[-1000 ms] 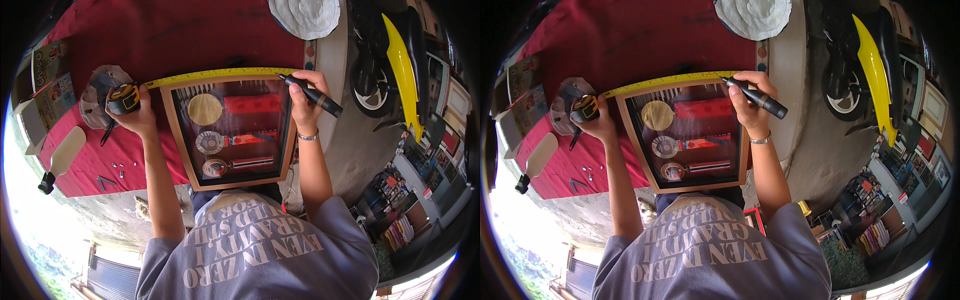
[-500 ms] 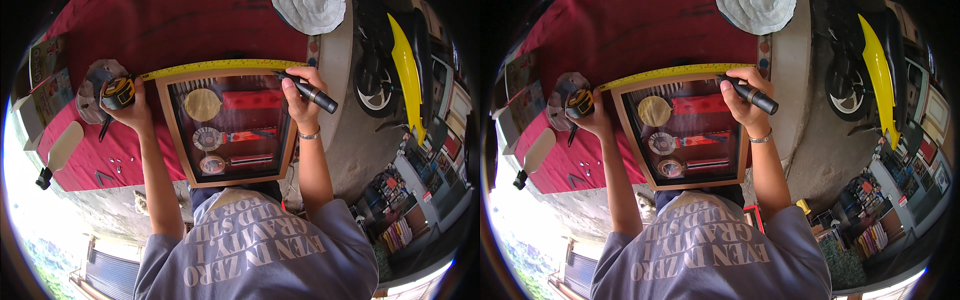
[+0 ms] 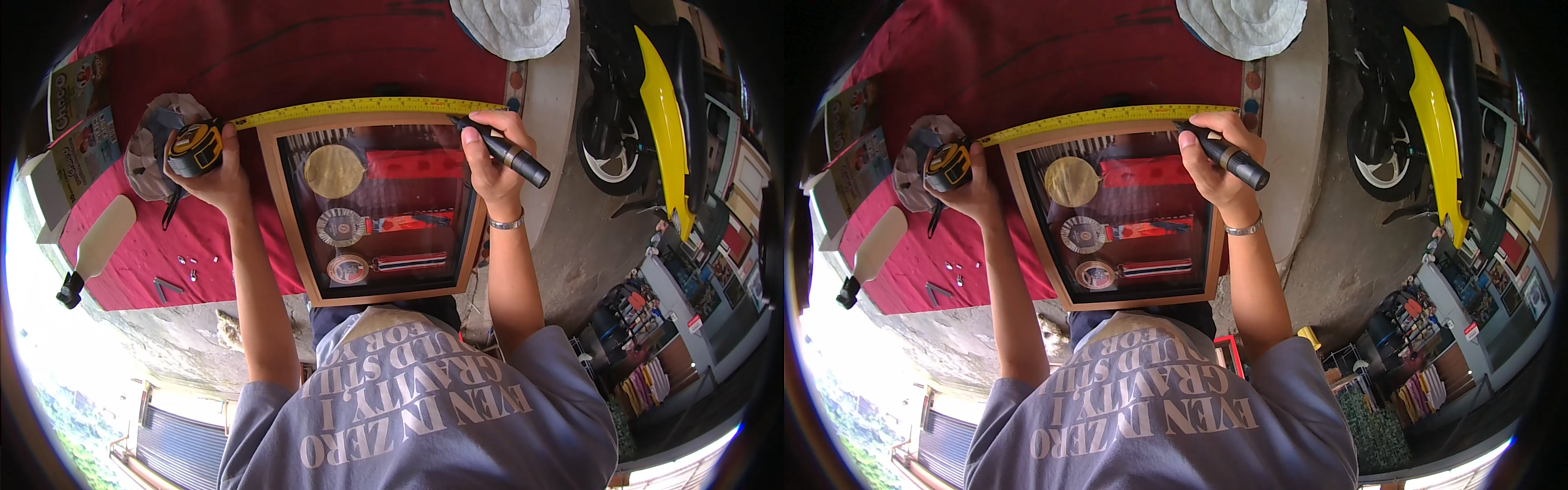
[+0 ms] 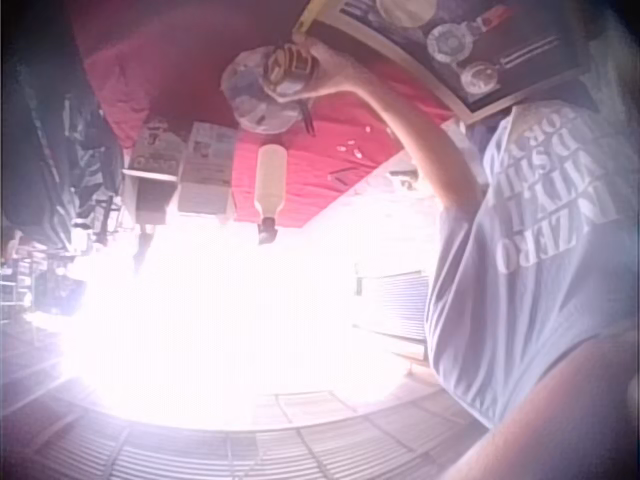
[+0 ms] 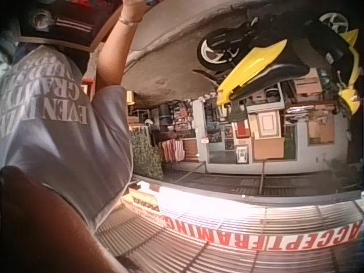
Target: The person cleans a framed display case with medals using a spray bottle and cloth. They then measure the frame, mark it with a pen, and use a power drill to attach a screw to the back of the frame.
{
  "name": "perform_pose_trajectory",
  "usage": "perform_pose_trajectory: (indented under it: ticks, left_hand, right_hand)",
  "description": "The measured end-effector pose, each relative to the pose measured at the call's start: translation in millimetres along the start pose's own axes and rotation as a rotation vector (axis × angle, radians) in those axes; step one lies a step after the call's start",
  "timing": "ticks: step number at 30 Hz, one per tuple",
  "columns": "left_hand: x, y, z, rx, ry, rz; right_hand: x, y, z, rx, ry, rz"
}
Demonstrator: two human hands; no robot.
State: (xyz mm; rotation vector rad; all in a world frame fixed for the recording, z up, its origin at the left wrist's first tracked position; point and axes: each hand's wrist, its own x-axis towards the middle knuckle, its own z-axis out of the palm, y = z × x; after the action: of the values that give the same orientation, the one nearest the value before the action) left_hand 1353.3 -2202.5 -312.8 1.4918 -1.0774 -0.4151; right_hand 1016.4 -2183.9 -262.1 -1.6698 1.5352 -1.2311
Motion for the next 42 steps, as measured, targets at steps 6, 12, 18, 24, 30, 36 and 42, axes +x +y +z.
perform_pose_trajectory:
  ticks: [6,12,18,24,30,36,42]
  left_hand:
    - [0.4,-5.1,-3.0,0.015,-0.015,-0.012]
    - [0.6,-1.9,-5.0,0.065,-0.005,-0.020]
    - [0.3,-3.7,-3.6,0.049,0.015,-0.001]
    - [-33.2,19.8,-31.1,0.049,-0.056,0.041]
    - [-146.9,65.3,-119.9,0.107,-0.123,-0.083]
    - [-199.6,71.5,-170.2,0.192,-0.074,-0.158]
    - [-212.1,54.8,-192.4,0.246,-0.102,-0.088]
  right_hand:
    - [-0.8,-0.4,0.6,-0.006,0.004,-0.027]
    - [-22.1,-3.6,-9.7,0.254,0.335,0.098]
    - [-50.8,-29.5,-30.5,0.336,0.376,0.186]
    - [-94.3,-62.3,-60.2,0.265,0.515,0.090]
    - [-165.5,-77.4,-92.8,0.140,0.621,0.054]
    - [-242.3,-88.4,-74.6,0.204,0.514,0.174]
    - [-279.5,-92.7,-64.0,0.285,0.471,0.215]
